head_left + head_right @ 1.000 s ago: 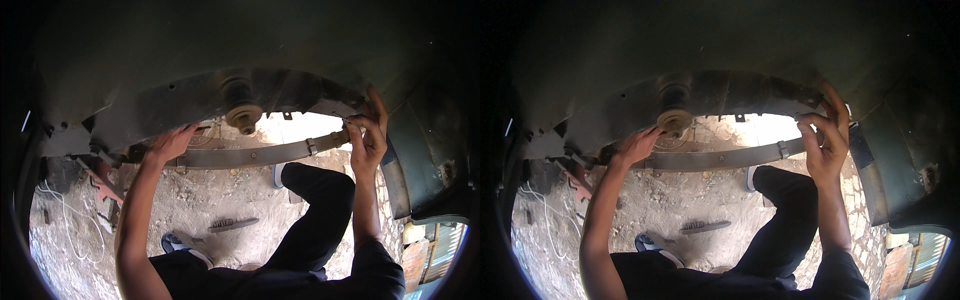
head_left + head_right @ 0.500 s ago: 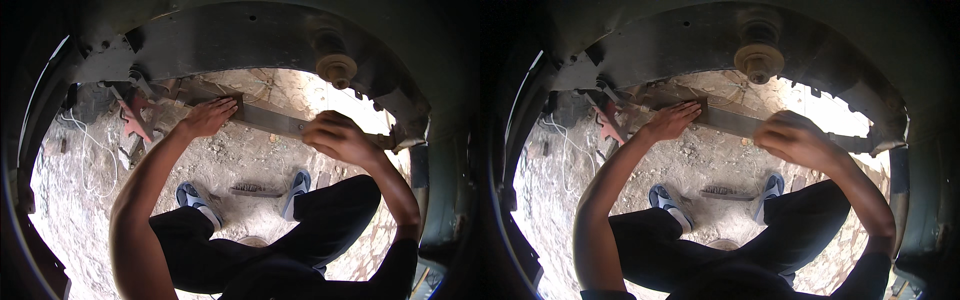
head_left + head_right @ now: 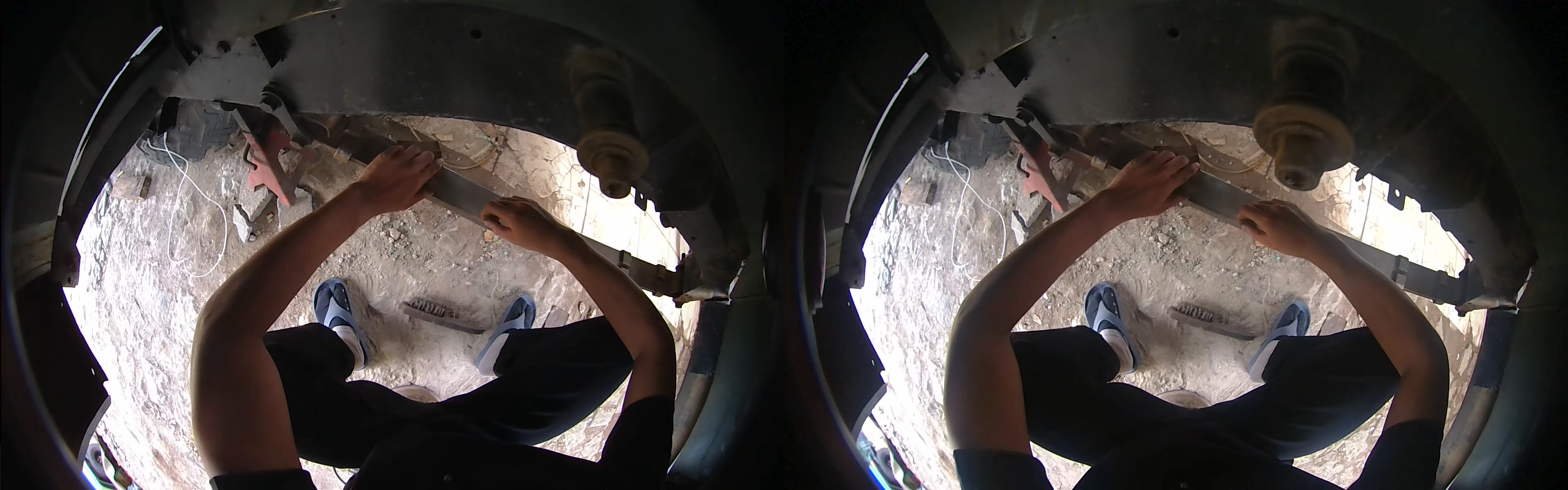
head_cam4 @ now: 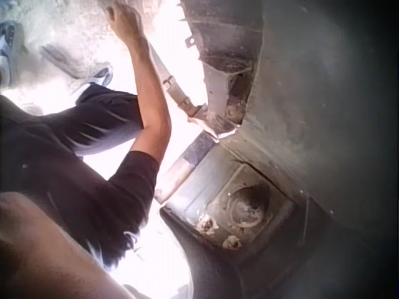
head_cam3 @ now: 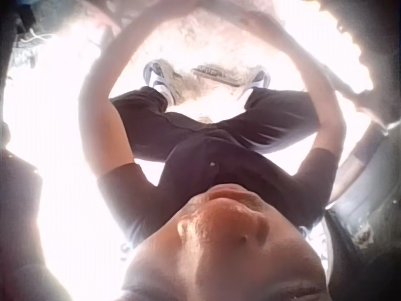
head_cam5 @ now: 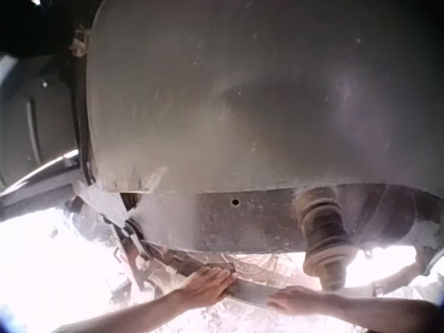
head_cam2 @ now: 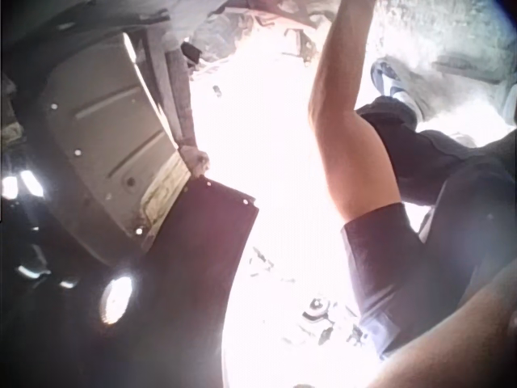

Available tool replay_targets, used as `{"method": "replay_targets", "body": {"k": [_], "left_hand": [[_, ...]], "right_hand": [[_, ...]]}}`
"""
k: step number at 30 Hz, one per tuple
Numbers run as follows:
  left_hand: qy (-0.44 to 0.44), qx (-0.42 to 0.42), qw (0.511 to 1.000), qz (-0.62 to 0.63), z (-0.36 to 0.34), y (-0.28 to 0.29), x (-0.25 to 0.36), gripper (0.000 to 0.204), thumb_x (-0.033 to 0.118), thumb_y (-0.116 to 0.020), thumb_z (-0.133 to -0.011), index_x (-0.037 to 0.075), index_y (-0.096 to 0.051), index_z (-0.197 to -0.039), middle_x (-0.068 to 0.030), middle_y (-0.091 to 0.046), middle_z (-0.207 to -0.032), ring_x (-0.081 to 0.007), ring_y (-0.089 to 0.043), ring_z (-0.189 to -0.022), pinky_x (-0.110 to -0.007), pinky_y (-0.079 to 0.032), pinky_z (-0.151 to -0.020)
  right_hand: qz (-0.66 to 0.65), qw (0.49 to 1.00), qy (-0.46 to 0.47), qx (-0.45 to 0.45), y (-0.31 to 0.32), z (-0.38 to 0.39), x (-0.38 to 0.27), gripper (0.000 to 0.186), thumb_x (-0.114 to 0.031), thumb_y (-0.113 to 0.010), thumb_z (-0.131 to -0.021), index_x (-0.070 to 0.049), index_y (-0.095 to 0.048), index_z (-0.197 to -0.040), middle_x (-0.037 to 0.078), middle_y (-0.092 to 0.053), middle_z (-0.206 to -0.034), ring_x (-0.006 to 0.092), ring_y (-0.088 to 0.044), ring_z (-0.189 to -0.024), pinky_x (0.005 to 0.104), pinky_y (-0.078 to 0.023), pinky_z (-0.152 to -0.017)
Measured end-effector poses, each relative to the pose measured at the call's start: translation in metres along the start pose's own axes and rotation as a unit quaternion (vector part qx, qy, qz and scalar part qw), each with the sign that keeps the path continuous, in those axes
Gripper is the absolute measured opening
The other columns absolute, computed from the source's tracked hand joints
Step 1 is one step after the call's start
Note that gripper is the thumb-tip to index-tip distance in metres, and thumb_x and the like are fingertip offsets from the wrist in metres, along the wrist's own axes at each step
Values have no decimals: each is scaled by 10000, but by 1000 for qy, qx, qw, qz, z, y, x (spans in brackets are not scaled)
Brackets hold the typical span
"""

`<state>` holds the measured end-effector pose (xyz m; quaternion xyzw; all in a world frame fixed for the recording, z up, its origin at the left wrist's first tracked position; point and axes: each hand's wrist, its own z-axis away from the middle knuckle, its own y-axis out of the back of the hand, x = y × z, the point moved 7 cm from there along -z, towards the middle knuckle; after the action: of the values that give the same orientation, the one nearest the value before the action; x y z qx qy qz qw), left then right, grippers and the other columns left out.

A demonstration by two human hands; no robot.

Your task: The person sits under a vehicle and uses a wrench to tighten bolts on a metal suspension component. They repeatedly adjust the component and secure it in place.

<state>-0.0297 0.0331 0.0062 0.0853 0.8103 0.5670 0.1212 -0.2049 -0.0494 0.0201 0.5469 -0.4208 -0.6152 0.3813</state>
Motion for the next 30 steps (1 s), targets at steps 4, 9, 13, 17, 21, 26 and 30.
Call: {"method": "replay_targets", "body": {"k": [4, 9, 13, 17, 21, 26, 30], "left_hand": [[1, -49, 999, -5, -7, -3, 2, 459, 308, -624, -909, 82, -585, -1306, -48, -593, -1207, -227, -550, -1134, -369, -433, -1023], [-54, -19, 998, 5, 20, 0, -18, 418, 282, -571, -951, 81, -576, -1316, -62, -533, -1404, -184, -457, -1346, -374, -319, -1164], [-27, -26, 999, -14, 21, -6, -12, 432, 275, -544, -971, 55, -551, -1343, -100, -520, -1420, -206, -440, -1364, -409, -296, -1180], [-43, -23, 998, 40, 26, -6, -4, 432, 275, -519, -983, 29, -547, -1337, -112, -505, -1435, -218, -434, -1369, -410, -292, -1181], [-7, -40, 999, -3, 14, -7, -12, 437, 287, -503, -990, 31, -542, -1342, -108, -487, -1454, -216, -430, -1373, -413, -294, -1178], [-39, -21, 999, -4, 21, -8, -15, 426, 295, -510, -986, 28, -569, -1312, -107, -512, -1429, -223, -451, -1353, -418, -319, -1153], [25, 36, 998, 35, 10, 4, -18, 350, 271, -597, -928, 30, -650, -1177, -87, -601, -1247, -238, -544, -1213, -413, -394, -1070]], "right_hand": [[-13, 1000, -1, -2, -4, 4, 2, 145, -159, -633, -895, -93, -577, -1010, 90, -674, -919, 309, -669, -877, 431, -530, -789], [-16, 999, -37, -15, -4, 14, 15, 180, -170, -634, -899, -114, -598, -1066, 91, -690, -940, 308, -672, -891, 427, -529, -812], [1, 998, -63, -16, 3, 19, 16, 198, -156, -676, -883, -101, -630, -1068, 98, -700, -935, 274, -688, -876, 397, -541, -804], [-3, 998, -69, 0, 17, 12, 5, 174, -140, -700, -869, -72, -670, -1026, 102, -701, -925, 263, -693, -881, 384, -544, -806], [3, 999, -43, 7, 18, 9, 9, 154, -128, -697, -858, -67, -686, -1000, 108, -698, -913, 277, -682, -867, 390, -537, -802], [0, 999, -45, 1, 21, 7, 8, 147, -136, -688, -853, -67, -666, -981, 113, -683, -898, 304, -663, -863, 404, -522, -801], [-16, 998, -57, -9, 20, 9, 15, 119, -143, -674, -871, -58, -645, -950, 107, -658, -906, 308, -654, -868, 412, -517, -792]]}}
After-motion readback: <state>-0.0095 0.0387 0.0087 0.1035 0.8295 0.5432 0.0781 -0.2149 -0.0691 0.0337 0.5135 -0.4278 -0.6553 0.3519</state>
